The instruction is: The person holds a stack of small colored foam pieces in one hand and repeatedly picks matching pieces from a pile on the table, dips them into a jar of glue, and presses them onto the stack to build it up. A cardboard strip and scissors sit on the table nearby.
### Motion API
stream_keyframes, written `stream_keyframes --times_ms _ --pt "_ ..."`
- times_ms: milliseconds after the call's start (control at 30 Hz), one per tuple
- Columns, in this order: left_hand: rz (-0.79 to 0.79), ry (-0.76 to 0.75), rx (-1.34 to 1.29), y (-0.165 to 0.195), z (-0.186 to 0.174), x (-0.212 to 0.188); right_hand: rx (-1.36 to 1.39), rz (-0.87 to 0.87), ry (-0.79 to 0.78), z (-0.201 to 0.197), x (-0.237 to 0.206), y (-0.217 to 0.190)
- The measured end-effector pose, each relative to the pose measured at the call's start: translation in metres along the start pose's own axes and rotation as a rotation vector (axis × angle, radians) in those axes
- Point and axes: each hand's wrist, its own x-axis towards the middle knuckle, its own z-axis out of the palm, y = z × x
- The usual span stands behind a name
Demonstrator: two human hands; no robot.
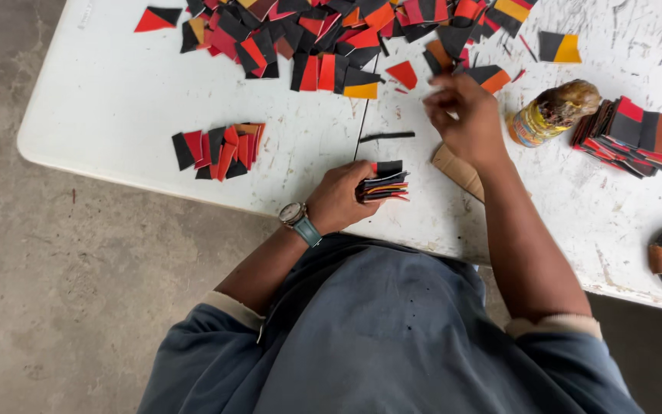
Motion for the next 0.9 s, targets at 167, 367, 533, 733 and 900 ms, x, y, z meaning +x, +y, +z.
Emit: stream_keyframes --times_ms 167,367,533,733,900 --pt "-0.004 -0.001 -0.034 -0.002 0.001 0.0 -0.277 -0.219 -0.108 0.047 0.068 -0.024" --pt "-0.039 -0.098 -0.007 -0.007 0.005 -0.004 -0.443 -0.411 -0.084 0.091 0.099 -0.042" --pt "-0.035 -0.067 -0.014 -0.002 0.006 -0.001 -0.581 -0.388 -0.125 0.108 0.115 -0.043" --pt "-0.006 -0.111 -0.041 0.003 -0.003 -0.002 0.143 0.055 -0.149 0.045 0.107 -0.033" --pt "-0.043 -0.179 -0.102 0.006 -0.008 -0.001 0.411 0.234 -0.098 0.0 0.058 -0.037"
